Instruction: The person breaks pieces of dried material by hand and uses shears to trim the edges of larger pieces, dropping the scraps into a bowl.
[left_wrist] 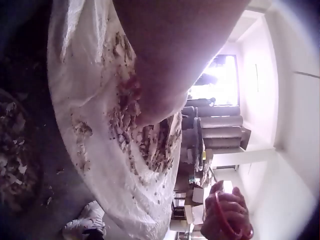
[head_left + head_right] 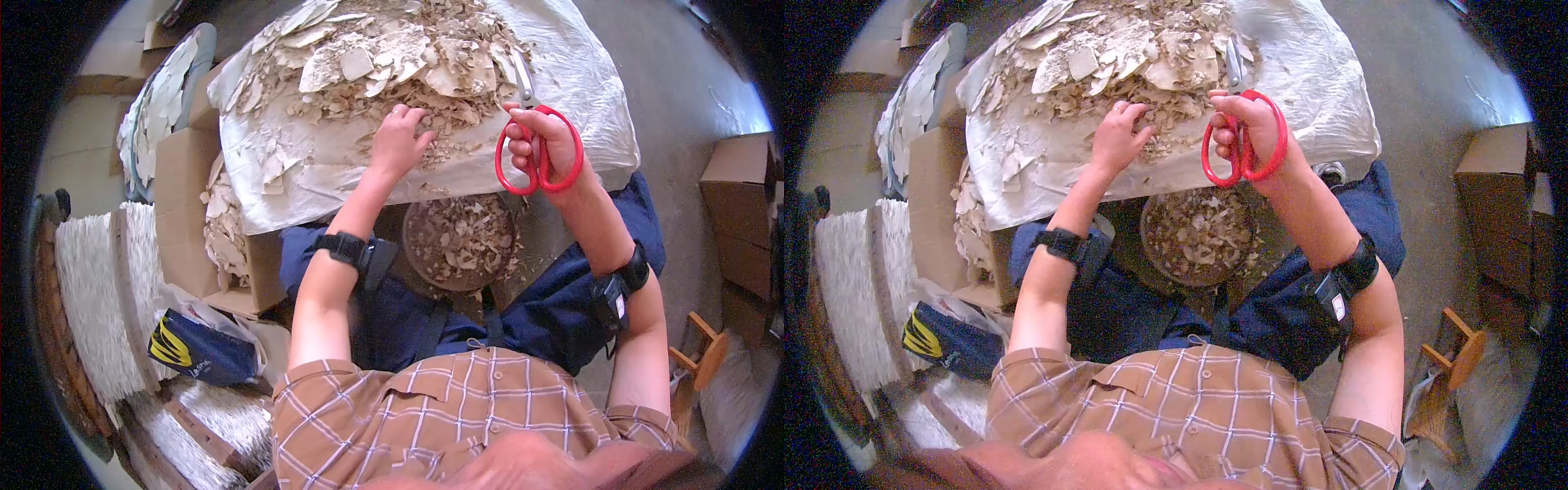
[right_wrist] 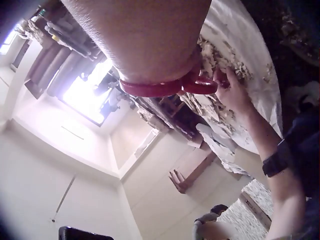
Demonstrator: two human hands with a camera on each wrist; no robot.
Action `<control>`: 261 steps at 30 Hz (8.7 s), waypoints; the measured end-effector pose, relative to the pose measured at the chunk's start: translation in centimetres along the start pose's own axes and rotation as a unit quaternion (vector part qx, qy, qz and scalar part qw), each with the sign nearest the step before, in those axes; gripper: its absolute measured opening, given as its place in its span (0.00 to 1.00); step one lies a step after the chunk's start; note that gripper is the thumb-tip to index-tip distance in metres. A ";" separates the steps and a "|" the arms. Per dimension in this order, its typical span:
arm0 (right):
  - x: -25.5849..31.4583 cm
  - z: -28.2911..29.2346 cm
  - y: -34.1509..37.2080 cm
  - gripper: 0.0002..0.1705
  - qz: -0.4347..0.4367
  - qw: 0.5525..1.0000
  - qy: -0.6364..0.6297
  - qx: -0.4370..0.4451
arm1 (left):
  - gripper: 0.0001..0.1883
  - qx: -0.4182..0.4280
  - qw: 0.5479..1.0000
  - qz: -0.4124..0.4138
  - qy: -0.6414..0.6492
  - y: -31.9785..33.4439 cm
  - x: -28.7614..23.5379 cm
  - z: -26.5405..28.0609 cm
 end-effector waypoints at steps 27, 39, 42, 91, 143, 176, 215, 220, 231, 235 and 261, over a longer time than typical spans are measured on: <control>-1.6 0.9 -0.5 0.17 -0.020 1.000 0.011 -0.002 | 0.09 0.058 0.691 0.288 0.661 1.4 2.6 -2.2; -1.8 -0.7 -0.3 0.23 0.065 0.982 0.172 -0.039 | 0.04 -0.029 0.928 -0.152 0.339 2.1 -8.0 4.6; -1.8 -1.2 -0.6 0.25 0.098 0.980 0.175 -0.010 | 0.05 0.010 0.895 -0.092 0.436 2.3 -7.4 3.6; 0.9 0.1 0.2 0.18 0.193 0.736 0.642 -0.097 | 0.09 -0.082 0.612 0.292 0.730 11.3 7.7 9.8; -3.3 -4.0 -2.0 0.15 0.269 0.531 0.801 0.058 | 0.15 0.204 0.979 -0.005 0.029 2.0 -1.9 -1.7; -5.5 -8.3 -1.5 0.19 0.398 0.527 0.740 0.123 | 0.06 -0.004 0.995 -0.005 0.104 3.4 3.7 1.9; -2.5 -4.9 -4.2 0.16 0.332 0.563 0.757 -0.021 | 0.17 0.031 0.996 0.037 0.075 2.0 4.0 1.9; -1.1 -3.9 -4.3 0.16 0.306 0.638 0.706 -0.033 | 0.12 0.068 0.984 0.092 0.135 1.8 5.5 1.3; -0.8 -6.0 -3.5 0.11 0.374 0.665 0.646 -0.024 | 0.07 -0.029 0.903 0.008 0.430 1.1 2.8 3.2; -4.7 -4.3 -6.0 0.13 0.073 0.911 0.402 0.048 | 0.08 -0.039 0.897 -0.065 0.436 1.4 -0.6 4.6; -2.2 -6.6 -4.7 0.07 0.271 0.779 0.566 -0.002 | 0.07 0.056 0.828 0.109 0.547 2.5 0.3 1.2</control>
Point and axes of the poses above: each hand's wrist, its own y-axis away from the middle knuckle, its own z-axis out of the back of the hand, x = y × z, the point moved 9 cm from there along -y, towards the middle knuckle, and after that the axes turned 5 degrees about y, right-handed, at the moved point
